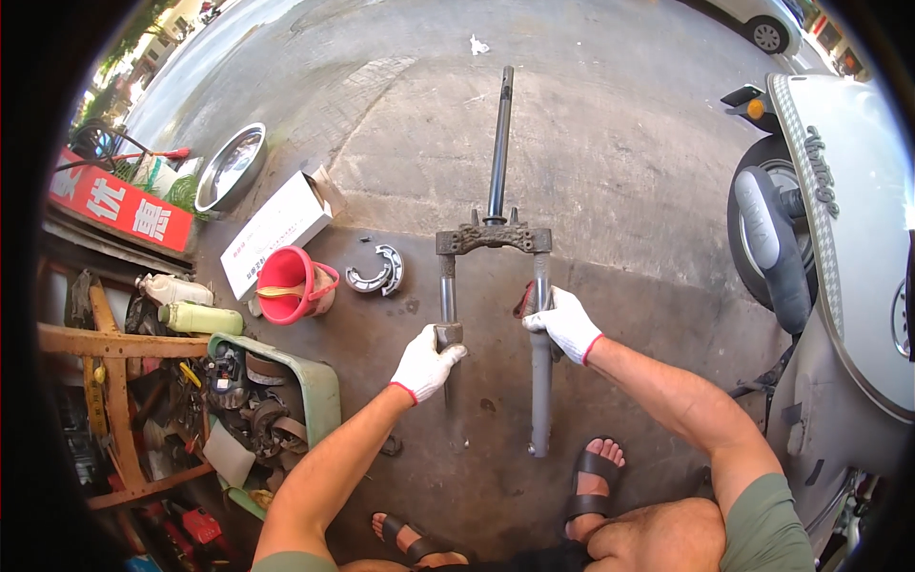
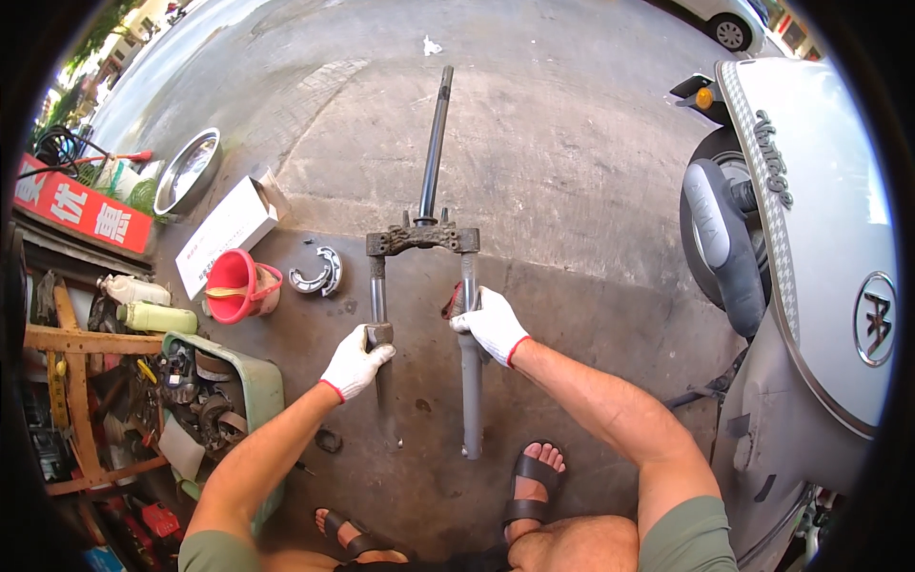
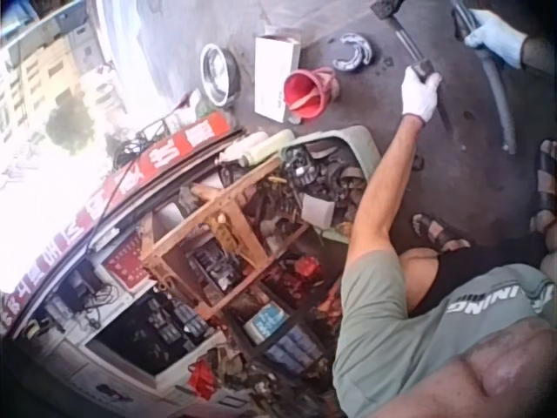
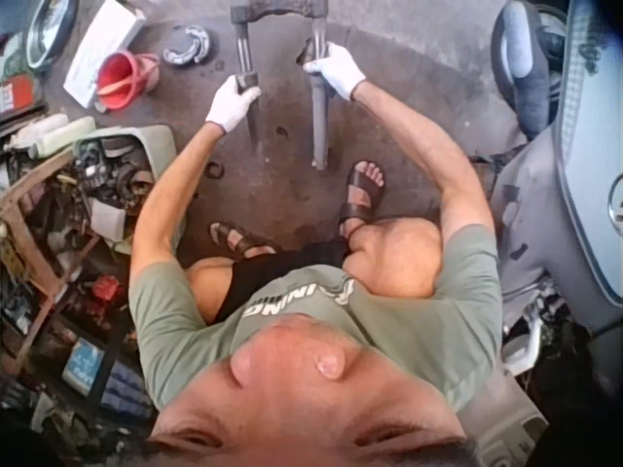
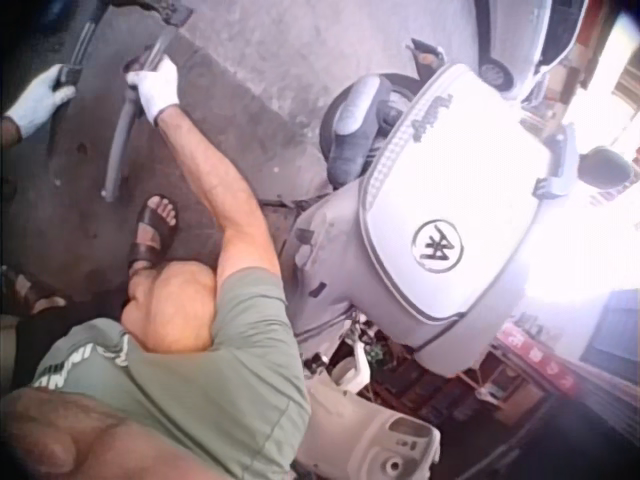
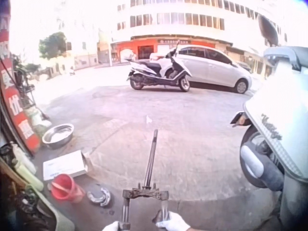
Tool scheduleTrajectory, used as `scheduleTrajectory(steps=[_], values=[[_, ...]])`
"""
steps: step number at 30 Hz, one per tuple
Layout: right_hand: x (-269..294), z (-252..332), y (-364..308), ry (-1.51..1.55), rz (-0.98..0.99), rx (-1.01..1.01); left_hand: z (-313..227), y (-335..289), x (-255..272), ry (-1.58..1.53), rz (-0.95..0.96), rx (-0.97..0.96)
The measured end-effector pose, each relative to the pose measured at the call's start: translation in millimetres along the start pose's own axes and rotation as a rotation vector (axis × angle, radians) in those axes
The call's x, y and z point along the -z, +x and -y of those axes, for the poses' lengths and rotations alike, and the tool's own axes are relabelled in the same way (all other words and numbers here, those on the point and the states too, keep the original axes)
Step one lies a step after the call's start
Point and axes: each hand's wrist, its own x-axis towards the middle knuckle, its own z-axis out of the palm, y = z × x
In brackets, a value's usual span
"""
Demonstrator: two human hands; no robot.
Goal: The person wipes the metal tubes and lower components of a motorcycle front fork assembly using a cloth, moving the cloth along the surfaces and around the joints.
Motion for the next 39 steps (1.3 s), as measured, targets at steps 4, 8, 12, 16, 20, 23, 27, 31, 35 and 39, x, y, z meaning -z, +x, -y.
scheduleTrajectory(steps=[4,8,12,16,20,23,27,31,35,39], values=[[6.4,-14.2,0.2,-0.051,0.027,-0.008,11.5,-1.3,-12.6,0.043,0.051,0.029],[10.4,-32.9,1.2,-0.134,0.058,-0.022,22.4,-6.9,-19.7,0.067,0.100,0.061],[15.4,-23.5,-6.0,-0.648,0.069,-0.010,26.0,-13.8,-12.4,0.134,0.145,0.059],[20.1,-8.2,-3.7,-0.977,0.157,-0.109,16.2,-10.2,-3.5,0.227,0.213,0.107],[13.2,-18.1,-3.2,-0.801,0.224,-0.019,28.6,-8.4,-7.7,0.227,0.219,0.127],[15.7,-19.9,-1.3,-0.778,0.248,-0.079,34.6,-9.7,-9.6,0.232,0.211,0.117],[14.7,-21.3,-3.1,-0.824,0.226,-0.074,29.0,-10.3,-9.2,0.234,0.211,0.150],[13.2,-16.1,-6.8,-0.799,0.221,-0.053,27.2,-11.1,-8.8,0.234,0.214,0.144],[13.2,-13.0,-6.8,-0.810,0.234,-0.086,22.9,-11.4,-8.6,0.276,0.216,0.166],[14.7,-17.6,-6.2,-0.808,0.234,-0.071,32.3,-9.5,-11.8,0.304,0.216,0.173]])
